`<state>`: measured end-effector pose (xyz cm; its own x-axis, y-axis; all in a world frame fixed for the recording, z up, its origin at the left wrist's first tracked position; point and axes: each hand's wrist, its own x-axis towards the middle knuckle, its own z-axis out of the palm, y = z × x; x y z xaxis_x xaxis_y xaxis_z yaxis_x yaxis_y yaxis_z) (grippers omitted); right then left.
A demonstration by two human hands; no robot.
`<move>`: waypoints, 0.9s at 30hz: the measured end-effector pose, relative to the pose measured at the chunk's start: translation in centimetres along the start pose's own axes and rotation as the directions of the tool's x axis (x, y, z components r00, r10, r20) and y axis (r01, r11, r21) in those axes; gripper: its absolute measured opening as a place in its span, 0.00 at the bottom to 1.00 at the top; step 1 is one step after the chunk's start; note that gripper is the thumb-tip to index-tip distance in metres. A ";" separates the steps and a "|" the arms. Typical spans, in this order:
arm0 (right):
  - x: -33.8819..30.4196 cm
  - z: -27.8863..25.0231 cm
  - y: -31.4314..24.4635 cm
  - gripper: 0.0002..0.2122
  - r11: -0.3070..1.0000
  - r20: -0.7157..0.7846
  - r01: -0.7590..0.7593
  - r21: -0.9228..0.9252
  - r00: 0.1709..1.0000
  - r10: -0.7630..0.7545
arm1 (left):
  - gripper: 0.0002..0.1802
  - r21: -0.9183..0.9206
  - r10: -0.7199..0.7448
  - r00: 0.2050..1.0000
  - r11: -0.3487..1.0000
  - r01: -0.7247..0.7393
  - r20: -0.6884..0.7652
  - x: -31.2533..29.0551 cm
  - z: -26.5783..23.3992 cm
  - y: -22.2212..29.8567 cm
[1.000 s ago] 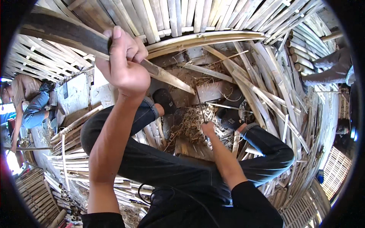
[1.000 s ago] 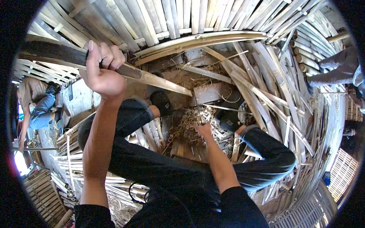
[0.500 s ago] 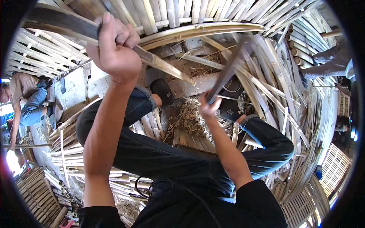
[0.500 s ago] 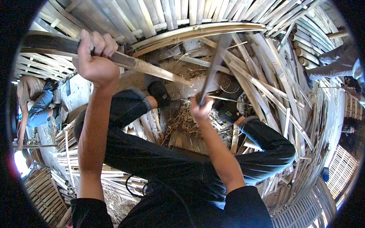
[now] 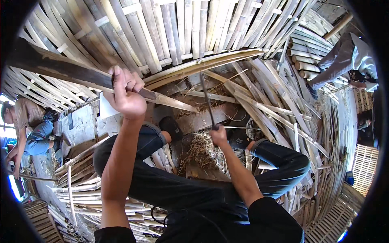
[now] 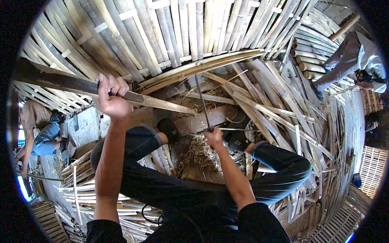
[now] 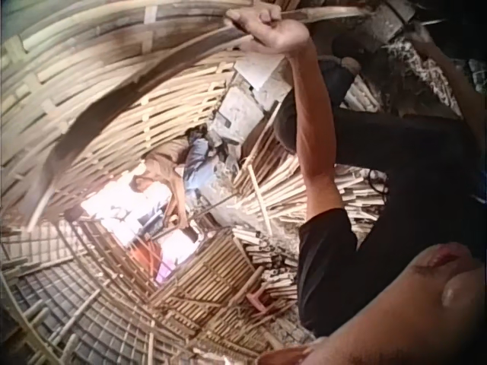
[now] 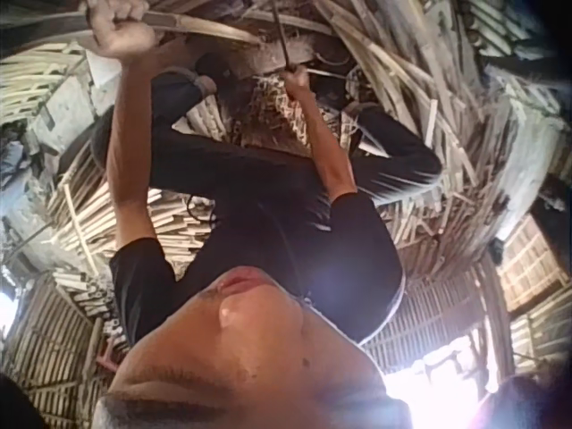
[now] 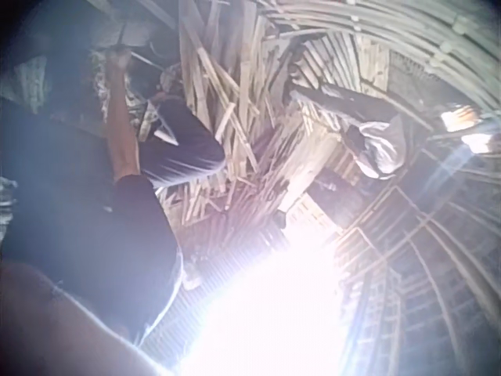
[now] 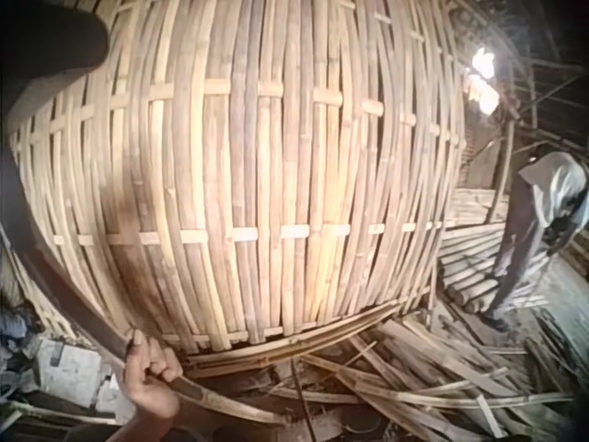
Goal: The person is using a manual blade to shave and smooth long strips of bamboo in a workshop environment.
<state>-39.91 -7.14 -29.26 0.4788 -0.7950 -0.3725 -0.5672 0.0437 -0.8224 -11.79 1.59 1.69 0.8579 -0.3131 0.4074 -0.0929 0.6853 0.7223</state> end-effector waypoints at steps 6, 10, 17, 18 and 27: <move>0.1 -1.0 -13.5 0.04 0.831 -0.176 0.361 0.423 0.933 -0.315 | 0.15 0.031 0.012 1.000 0.999 -0.012 -0.007 1.5 -0.1 -0.4; -0.6 3.7 -2.9 0.06 0.958 -0.081 0.238 0.160 0.970 -0.228 | 0.15 0.072 0.016 1.000 0.997 -0.015 -0.011 1.9 -0.1 -0.5; -1.7 5.7 9.1 0.10 0.799 0.241 -0.545 -0.254 0.765 0.597 | 0.20 0.203 -0.008 0.996 0.979 0.025 -0.085 1.8 -0.1 0.2; -2.1 5.2 8.6 0.09 0.827 0.352 -0.561 -0.036 0.767 0.536 | 0.20 0.196 0.012 0.998 0.981 0.002 -0.069 1.9 -0.5 0.4; 0.5 0.0 5.2 0.06 0.834 0.213 -0.476 0.277 0.877 0.430 | 0.21 -0.029 -0.008 1.000 1.000 0.008 0.003 4.1 -1.2 4.5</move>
<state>-42.67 -7.30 -33.73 0.3184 -0.5500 -0.7721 -0.5157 0.5829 -0.6279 -8.05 4.15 5.94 0.8572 -0.3205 0.4032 -0.0712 0.7016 0.7090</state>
